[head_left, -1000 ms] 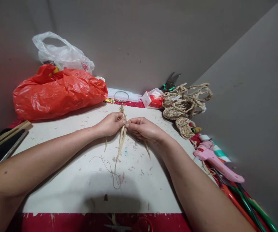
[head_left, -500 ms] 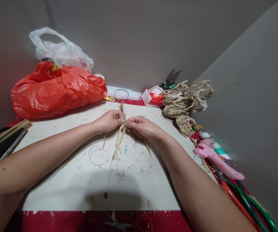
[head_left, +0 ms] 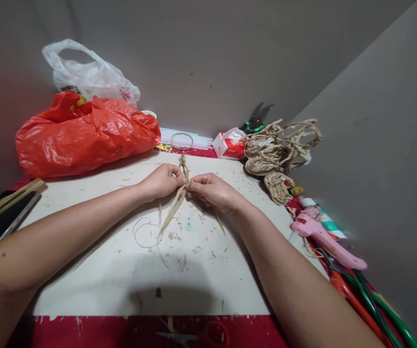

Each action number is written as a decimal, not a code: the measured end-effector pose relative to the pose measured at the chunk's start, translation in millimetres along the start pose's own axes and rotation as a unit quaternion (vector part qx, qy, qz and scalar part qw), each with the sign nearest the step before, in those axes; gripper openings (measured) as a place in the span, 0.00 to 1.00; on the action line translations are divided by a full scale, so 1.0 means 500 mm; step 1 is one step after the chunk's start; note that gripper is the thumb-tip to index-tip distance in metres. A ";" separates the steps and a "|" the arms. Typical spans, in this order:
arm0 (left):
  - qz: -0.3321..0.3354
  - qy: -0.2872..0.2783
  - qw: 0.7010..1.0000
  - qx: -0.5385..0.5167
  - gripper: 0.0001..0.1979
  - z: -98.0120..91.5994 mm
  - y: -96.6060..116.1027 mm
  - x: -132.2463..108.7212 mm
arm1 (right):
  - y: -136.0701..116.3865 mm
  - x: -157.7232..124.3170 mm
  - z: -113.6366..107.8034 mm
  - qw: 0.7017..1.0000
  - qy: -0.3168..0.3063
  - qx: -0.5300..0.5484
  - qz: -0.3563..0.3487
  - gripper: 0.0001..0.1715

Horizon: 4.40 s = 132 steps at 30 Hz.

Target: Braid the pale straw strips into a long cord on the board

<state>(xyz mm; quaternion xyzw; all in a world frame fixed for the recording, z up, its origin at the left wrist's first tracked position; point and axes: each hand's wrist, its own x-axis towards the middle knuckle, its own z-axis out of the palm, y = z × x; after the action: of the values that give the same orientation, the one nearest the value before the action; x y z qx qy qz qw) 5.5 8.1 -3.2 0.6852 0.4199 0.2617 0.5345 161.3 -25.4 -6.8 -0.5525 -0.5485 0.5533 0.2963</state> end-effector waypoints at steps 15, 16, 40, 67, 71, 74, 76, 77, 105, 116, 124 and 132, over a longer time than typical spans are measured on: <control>0.060 0.085 0.994 -0.010 0.08 0.032 -0.029 -0.001 | -0.002 0.000 0.002 0.996 -0.027 0.071 0.038 0.12; 0.059 0.085 0.994 -0.017 0.08 0.032 -0.028 -0.001 | -0.006 -0.002 0.002 0.993 -0.044 0.104 0.045 0.11; 0.085 0.032 0.979 0.184 0.10 0.036 0.026 -0.057 | -0.022 -0.013 0.024 0.961 -0.012 0.270 0.053 0.15; -0.053 -0.120 0.988 -0.081 0.13 -0.006 0.002 -0.006 | -0.014 -0.016 -0.010 0.998 -0.046 0.052 0.003 0.15; -0.052 -0.124 0.983 -0.129 0.13 -0.007 -0.004 -0.002 | -0.017 -0.020 -0.013 0.995 -0.068 0.070 0.015 0.16; -0.043 -0.107 0.985 -0.130 0.14 -0.003 -0.005 -0.002 | -0.016 -0.020 -0.018 0.991 -0.096 0.088 0.027 0.15; -0.038 -0.100 0.986 -0.124 0.14 0.000 -0.006 -0.003 | -0.016 -0.019 -0.020 0.990 -0.102 0.087 0.031 0.15; -0.035 -0.095 0.987 -0.121 0.13 0.001 -0.006 -0.004 | -0.015 -0.018 -0.020 0.991 -0.098 0.080 0.030 0.15; -0.001 -0.113 0.992 -0.051 0.10 -0.013 -0.014 0.004 | -0.009 -0.015 -0.019 0.999 -0.013 0.047 -0.002 0.18; 0.010 -0.081 0.996 -0.023 0.07 -0.010 -0.018 0.000 | 0.002 -0.011 -0.020 0.998 0.021 0.063 0.021 0.17; 0.012 -0.078 0.997 -0.001 0.08 -0.009 -0.013 -0.003 | 0.000 -0.012 -0.041 0.996 -0.005 0.081 0.036 0.17; 0.062 -0.070 0.995 0.014 0.08 -0.004 -0.023 0.004 | -0.008 -0.011 -0.031 0.991 -0.001 0.133 -0.002 0.24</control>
<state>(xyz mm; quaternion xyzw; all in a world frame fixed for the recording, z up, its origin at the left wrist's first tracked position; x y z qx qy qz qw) 1.4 11.8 -13.9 0.7344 0.3414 0.2396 0.5355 176.0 -25.4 2.0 -0.5067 -0.4717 0.6208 0.3678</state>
